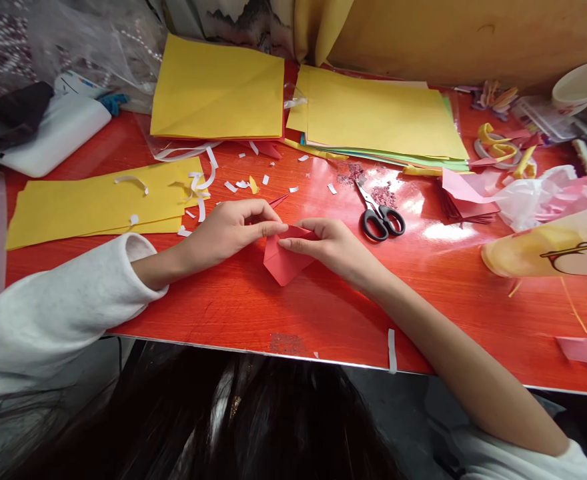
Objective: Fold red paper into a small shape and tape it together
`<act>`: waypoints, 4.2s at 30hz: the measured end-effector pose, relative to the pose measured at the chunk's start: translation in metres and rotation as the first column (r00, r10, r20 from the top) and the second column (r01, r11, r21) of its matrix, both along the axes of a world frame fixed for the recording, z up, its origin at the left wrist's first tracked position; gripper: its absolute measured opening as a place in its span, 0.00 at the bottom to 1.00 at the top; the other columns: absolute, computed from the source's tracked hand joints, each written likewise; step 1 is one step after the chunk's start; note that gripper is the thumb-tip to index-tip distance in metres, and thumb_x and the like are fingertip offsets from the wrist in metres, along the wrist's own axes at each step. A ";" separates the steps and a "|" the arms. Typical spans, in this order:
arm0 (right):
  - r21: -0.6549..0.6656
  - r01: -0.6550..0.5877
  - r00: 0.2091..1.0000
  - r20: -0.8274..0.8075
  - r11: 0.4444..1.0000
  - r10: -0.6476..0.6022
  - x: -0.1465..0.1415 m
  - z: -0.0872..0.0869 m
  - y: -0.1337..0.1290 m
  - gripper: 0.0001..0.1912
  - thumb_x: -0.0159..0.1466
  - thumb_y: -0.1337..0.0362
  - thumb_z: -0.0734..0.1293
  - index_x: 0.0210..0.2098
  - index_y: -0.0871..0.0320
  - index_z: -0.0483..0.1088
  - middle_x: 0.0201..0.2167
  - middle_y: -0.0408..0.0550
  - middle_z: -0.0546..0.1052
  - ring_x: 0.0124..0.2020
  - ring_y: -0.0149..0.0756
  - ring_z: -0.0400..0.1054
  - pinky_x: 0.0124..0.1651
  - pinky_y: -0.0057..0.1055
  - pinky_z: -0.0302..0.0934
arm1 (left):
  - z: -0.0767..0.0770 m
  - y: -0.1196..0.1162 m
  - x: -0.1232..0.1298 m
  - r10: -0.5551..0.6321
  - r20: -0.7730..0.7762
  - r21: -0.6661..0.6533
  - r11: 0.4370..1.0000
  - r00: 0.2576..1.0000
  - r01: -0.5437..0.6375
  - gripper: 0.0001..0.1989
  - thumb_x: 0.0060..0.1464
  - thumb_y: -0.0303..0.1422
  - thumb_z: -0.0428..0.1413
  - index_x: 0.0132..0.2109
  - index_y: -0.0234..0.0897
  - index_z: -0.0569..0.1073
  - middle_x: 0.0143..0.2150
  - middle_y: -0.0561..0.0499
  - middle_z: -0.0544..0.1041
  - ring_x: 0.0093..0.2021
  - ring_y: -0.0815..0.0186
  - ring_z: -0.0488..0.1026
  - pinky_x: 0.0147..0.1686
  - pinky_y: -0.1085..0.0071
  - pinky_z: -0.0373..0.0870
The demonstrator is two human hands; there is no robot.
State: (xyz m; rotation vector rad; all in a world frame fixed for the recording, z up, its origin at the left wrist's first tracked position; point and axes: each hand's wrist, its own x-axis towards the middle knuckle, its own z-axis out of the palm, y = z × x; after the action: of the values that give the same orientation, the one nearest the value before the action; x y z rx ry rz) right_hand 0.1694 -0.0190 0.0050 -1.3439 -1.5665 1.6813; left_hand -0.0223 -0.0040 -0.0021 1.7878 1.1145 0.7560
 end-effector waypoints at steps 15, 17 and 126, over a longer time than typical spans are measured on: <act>-0.107 0.049 0.987 -0.146 0.993 -0.065 0.002 -0.003 0.004 0.10 0.53 0.60 0.74 0.35 0.54 0.77 0.34 0.46 0.79 0.34 0.37 0.74 0.36 0.30 0.67 | 0.006 0.003 -0.002 0.035 0.233 -0.173 0.985 0.972 0.006 0.06 0.53 0.22 0.54 0.38 0.31 0.74 0.27 0.53 0.73 0.25 0.77 0.69 0.23 0.80 0.64; -0.097 0.040 0.990 -0.133 0.994 -0.053 0.003 -0.003 0.004 0.11 0.53 0.60 0.74 0.35 0.55 0.77 0.35 0.46 0.79 0.35 0.37 0.74 0.37 0.30 0.67 | 0.006 0.003 -0.001 0.041 0.230 -0.169 0.986 0.972 -0.002 0.06 0.53 0.22 0.54 0.37 0.31 0.74 0.27 0.53 0.73 0.25 0.77 0.70 0.24 0.80 0.65; 0.636 0.034 0.994 0.057 0.771 -0.090 0.009 -0.022 0.008 0.08 0.63 0.70 0.63 0.29 0.54 0.72 0.29 0.42 0.76 0.33 0.33 0.71 0.38 0.30 0.66 | 0.004 0.001 0.001 -0.031 0.241 -0.262 0.960 0.970 0.096 0.06 0.53 0.26 0.55 0.38 0.30 0.75 0.29 0.52 0.76 0.29 0.72 0.73 0.31 0.76 0.70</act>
State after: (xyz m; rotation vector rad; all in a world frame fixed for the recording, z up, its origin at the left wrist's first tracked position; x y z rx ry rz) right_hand 0.1779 -0.0111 -0.0168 -1.0841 -1.8802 0.9060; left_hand -0.0215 -0.0028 0.0016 1.4549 0.9482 0.7165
